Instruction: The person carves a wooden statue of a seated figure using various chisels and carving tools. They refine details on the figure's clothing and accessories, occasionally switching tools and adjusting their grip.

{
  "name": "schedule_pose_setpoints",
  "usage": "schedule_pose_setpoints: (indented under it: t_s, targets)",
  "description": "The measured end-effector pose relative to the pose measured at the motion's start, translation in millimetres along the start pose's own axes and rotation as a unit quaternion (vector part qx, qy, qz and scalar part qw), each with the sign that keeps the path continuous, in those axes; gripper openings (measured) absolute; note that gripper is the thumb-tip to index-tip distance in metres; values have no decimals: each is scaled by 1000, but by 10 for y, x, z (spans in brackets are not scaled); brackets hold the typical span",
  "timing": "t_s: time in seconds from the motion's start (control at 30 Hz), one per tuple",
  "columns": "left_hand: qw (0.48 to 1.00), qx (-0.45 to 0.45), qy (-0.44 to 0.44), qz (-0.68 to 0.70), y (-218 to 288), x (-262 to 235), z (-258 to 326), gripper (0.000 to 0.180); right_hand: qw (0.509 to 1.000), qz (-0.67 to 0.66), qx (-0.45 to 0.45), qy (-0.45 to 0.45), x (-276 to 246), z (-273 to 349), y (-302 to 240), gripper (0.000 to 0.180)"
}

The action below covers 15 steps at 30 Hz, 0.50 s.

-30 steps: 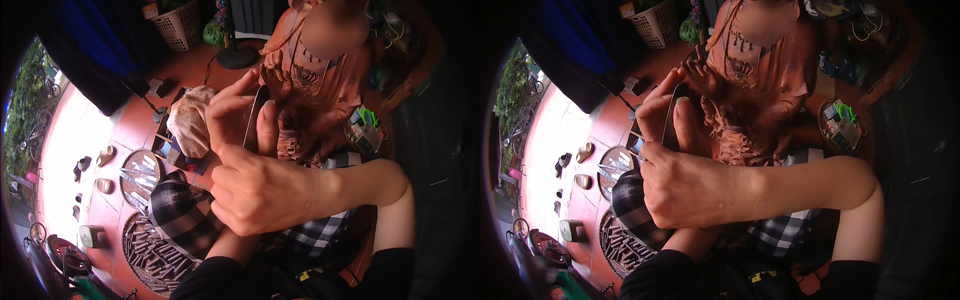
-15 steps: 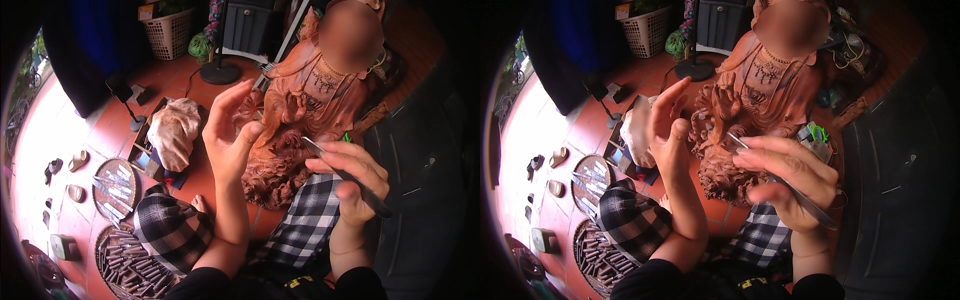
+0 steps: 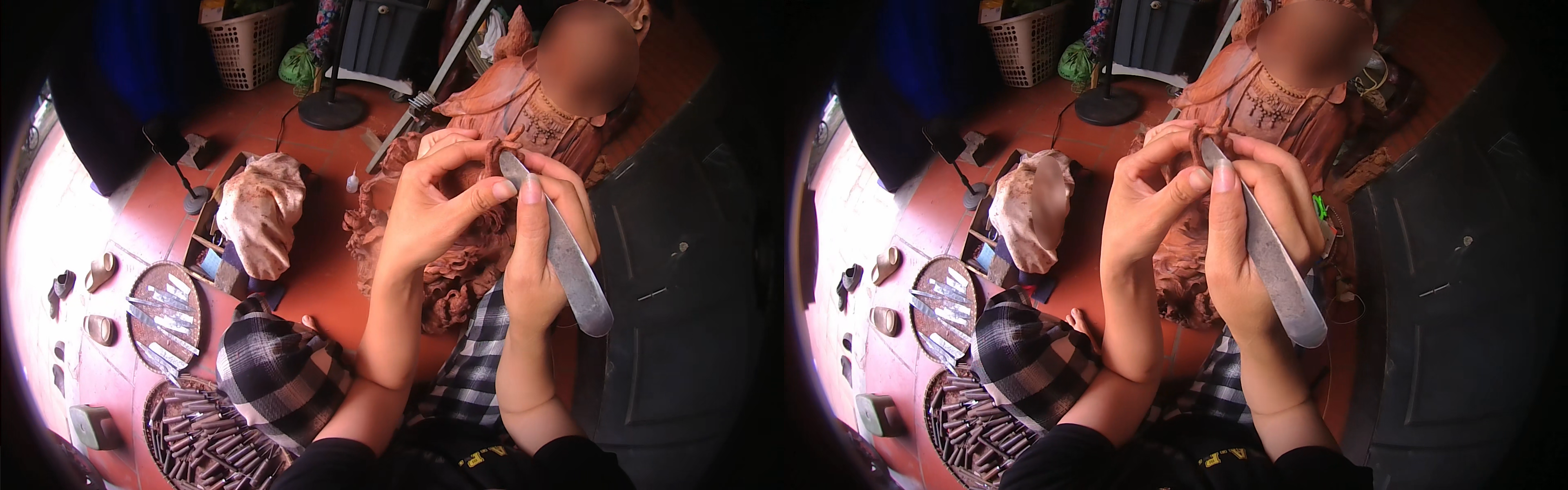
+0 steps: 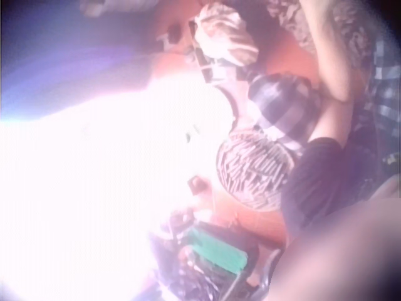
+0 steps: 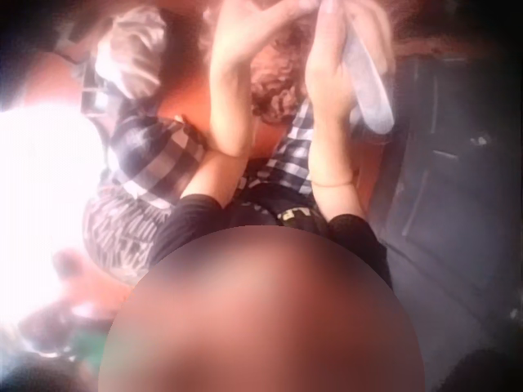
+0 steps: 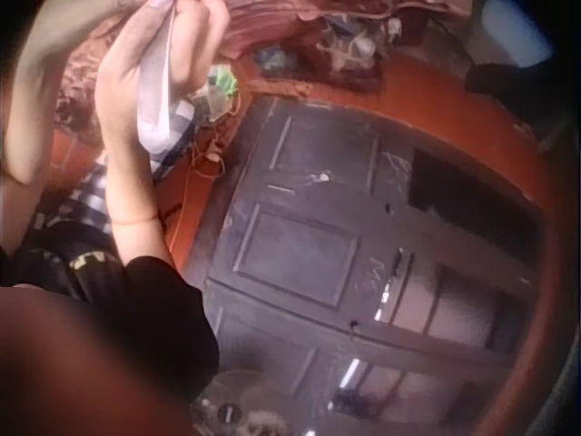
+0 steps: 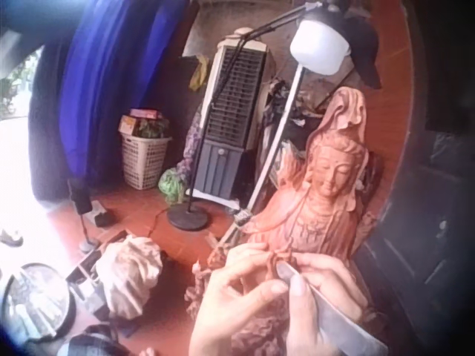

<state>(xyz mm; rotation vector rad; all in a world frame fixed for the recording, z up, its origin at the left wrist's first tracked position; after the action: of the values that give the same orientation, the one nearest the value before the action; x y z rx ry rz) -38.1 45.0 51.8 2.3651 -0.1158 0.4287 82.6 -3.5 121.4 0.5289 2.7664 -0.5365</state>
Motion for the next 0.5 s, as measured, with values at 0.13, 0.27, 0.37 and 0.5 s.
schedule_pose_setpoints:
  t_s: [0.13, 0.27, 0.37, 0.5]
  targets:
    - [999, -21, 11, 39, -26, 12, 20, 41, 999, 34, -25, 3, 28, -39, -35, 12]
    - [998, -11, 14, 58, -15, 26, 14, 36, 996, 76, -40, 17, 72, -47, -72, 10]
    - [998, -19, 14, 63, -5, 24, 1, 35, 995, 96, -33, 11, 82, -68, -94, 9]
    - [999, -1, 28, 44, -37, 26, 25, 35, 999, 43, 9, 32, 66, -18, -49, 8]
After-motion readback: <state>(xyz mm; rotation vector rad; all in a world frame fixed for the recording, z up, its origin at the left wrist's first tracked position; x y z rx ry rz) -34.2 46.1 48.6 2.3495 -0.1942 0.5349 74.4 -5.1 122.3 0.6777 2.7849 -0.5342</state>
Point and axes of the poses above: each hand's wrist, its own z-axis away from the middle knuckle, its own x-axis out of the palm, y = z × x, the point moved 4 cm from there along -z, towards the middle knuckle, and after that the axes turned 6 degrees about -z, right-handed, at the moved point
